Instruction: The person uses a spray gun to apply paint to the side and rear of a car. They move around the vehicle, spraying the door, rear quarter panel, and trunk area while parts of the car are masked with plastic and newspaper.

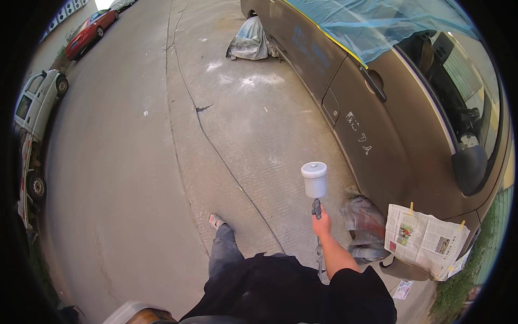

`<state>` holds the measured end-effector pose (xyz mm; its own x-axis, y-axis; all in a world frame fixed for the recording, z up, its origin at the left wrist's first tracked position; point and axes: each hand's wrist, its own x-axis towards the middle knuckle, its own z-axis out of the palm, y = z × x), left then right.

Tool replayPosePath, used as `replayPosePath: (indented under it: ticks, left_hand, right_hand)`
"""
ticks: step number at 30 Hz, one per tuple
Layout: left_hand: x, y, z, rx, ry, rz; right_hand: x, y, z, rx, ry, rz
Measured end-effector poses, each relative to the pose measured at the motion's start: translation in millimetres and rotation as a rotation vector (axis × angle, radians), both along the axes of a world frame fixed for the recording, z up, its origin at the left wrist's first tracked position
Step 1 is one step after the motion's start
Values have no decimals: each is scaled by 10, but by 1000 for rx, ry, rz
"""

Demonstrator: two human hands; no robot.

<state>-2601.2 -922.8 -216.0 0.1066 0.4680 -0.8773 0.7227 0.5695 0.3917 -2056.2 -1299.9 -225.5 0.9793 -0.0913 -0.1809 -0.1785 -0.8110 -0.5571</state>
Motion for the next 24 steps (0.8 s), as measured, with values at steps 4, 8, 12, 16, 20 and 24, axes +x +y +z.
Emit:
replayPosePath:
  ticks: [4,8,12,16,20,24]
  left_hand:
    - [766,1951,32,-24,-16,133]
    - [2078,3955,313,195,-87,38]
    - [3642,5813,487,390,-240,-83]
    - [4874,6723,467,467,-309,36]
    - [5560,6766,456,97,-41,-129]
    - [6236,7018,457,97,-36,-644]
  right_hand:
    - [572,1185,186,-105,120,0]
    - [829,2191,246,-88,175,-50]
    - [1401,3182,14,-143,300,-130]
    - [2456,4169,-148,-138,376,-150]
    - [3575,5269,-78,-42,322,-202]
    - [5040,6309,79,170,157,-252]
